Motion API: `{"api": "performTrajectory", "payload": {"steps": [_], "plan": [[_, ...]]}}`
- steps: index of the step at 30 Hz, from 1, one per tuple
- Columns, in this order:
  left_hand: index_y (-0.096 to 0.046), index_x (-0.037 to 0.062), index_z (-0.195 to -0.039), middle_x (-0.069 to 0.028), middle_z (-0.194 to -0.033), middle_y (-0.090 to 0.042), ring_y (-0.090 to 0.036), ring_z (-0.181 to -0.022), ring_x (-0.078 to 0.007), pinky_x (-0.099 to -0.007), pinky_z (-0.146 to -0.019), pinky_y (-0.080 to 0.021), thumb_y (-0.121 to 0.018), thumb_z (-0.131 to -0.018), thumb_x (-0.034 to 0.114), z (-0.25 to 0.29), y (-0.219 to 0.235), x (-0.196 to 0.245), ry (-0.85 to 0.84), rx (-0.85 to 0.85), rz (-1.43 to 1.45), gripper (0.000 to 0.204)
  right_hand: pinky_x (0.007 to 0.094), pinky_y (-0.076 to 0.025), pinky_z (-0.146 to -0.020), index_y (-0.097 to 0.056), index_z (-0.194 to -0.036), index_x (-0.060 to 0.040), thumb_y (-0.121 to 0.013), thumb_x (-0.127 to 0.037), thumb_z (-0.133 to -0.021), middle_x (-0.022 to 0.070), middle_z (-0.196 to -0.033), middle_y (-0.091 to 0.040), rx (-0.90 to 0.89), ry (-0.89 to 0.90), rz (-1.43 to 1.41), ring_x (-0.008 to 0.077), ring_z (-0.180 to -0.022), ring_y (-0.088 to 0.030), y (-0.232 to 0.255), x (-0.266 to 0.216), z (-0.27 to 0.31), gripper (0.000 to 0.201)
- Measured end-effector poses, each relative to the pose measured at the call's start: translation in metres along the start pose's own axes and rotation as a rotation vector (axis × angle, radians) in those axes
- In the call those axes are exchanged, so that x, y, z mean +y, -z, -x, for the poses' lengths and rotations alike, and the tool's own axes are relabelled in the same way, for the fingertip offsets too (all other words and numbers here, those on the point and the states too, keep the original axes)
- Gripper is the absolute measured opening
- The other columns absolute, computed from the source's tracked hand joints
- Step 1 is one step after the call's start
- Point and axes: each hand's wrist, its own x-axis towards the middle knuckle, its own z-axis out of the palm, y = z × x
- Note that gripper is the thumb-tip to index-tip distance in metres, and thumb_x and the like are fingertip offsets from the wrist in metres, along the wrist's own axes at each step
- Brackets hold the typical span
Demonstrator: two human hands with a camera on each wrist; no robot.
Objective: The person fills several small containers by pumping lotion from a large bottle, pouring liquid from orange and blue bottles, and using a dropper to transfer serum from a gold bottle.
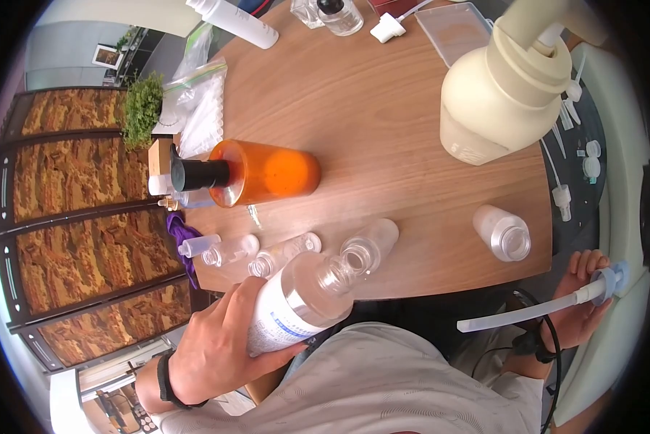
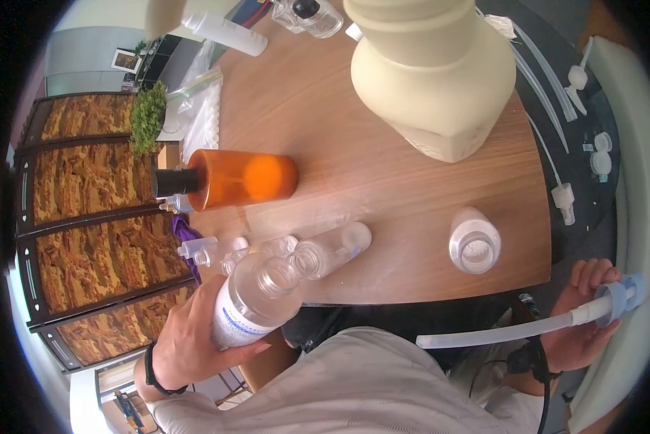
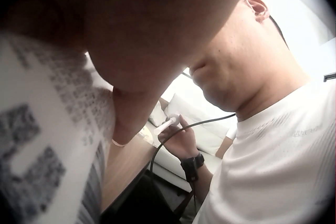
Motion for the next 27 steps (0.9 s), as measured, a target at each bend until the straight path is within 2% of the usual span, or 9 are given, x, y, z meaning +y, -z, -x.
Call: {"api": "performTrajectory", "payload": {"steps": [2, 5, 8, 11, 14, 27], "plan": [[-0.047, -0.0076, -0.135, -0.0250, -0.102, -0.067, -0.074, -0.085, -0.0417, -0.0455, -0.066, -0.062, -0.090, -0.080, 0.040, 0.000, 0.001, 0.001, 0.010, -0.008, -0.001, 0.085, 0.0335, -0.029, -0.085, -0.047, -0.121, -0.0002, -0.060, -0.053, -0.099, 0.0070, -0.103, -0.038, -0.017, -0.004, 0.036, 0.0185, -0.095, -0.036, 0.003, 0.000, 0.000, 0.059], [-0.046, -0.0073, -0.136, -0.0249, -0.103, -0.067, -0.074, -0.086, -0.0424, -0.0463, -0.067, -0.062, -0.090, -0.080, 0.040, 0.000, 0.003, 0.002, 0.028, -0.028, -0.002, 0.085, 0.0333, -0.029, -0.085, -0.047, -0.122, -0.0009, -0.060, -0.054, -0.099, 0.0067, -0.102, -0.038, -0.029, -0.005, 0.045, 0.0185, -0.095, -0.036, 0.004, 0.000, 0.000, 0.059], [-0.046, -0.0069, -0.137, -0.0248, -0.103, -0.067, -0.074, -0.087, -0.0429, -0.0471, -0.068, -0.062, -0.089, -0.080, 0.041, 0.000, 0.005, 0.004, 0.040, -0.042, -0.006, 0.086, 0.0342, -0.029, -0.086, -0.046, -0.121, 0.0035, -0.065, -0.043, -0.098, 0.0072, -0.102, -0.038, -0.012, -0.003, 0.001, 0.0177, -0.093, -0.036, 0.000, -0.001, 0.000, 0.055], [-0.046, -0.0066, -0.137, -0.0248, -0.105, -0.068, -0.074, -0.088, -0.0428, -0.0475, -0.069, -0.062, -0.089, -0.081, 0.042, 0.000, 0.007, 0.004, 0.050, -0.053, -0.015, 0.086, 0.0341, -0.029, -0.086, -0.047, -0.121, 0.0035, -0.065, -0.042, -0.098, 0.0070, -0.102, -0.038, -0.028, -0.002, -0.008, 0.0177, -0.093, -0.036, -0.001, 0.000, 0.000, 0.054], [-0.046, -0.0064, -0.137, -0.0248, -0.105, -0.068, -0.074, -0.088, -0.0428, -0.0477, -0.069, -0.062, -0.089, -0.081, 0.043, 0.000, 0.008, 0.005, 0.062, -0.062, -0.018, 0.086, 0.0337, -0.029, -0.086, -0.049, -0.122, -0.0008, -0.057, -0.055, -0.101, 0.0065, -0.103, -0.039, -0.053, -0.003, 0.050, 0.0177, -0.094, -0.037, 0.004, 0.001, 0.000, 0.058], [-0.048, -0.0046, -0.137, -0.0237, -0.101, -0.069, -0.074, -0.087, -0.0416, -0.0466, -0.069, -0.062, -0.089, -0.080, 0.043, -0.002, 0.013, 0.009, 0.059, -0.060, -0.045, 0.085, 0.0338, -0.030, -0.089, -0.049, -0.122, -0.0027, -0.055, -0.057, -0.101, 0.0057, -0.104, -0.040, -0.095, -0.023, 0.080, 0.0171, -0.099, -0.040, 0.015, -0.002, 0.000, 0.058]]}}
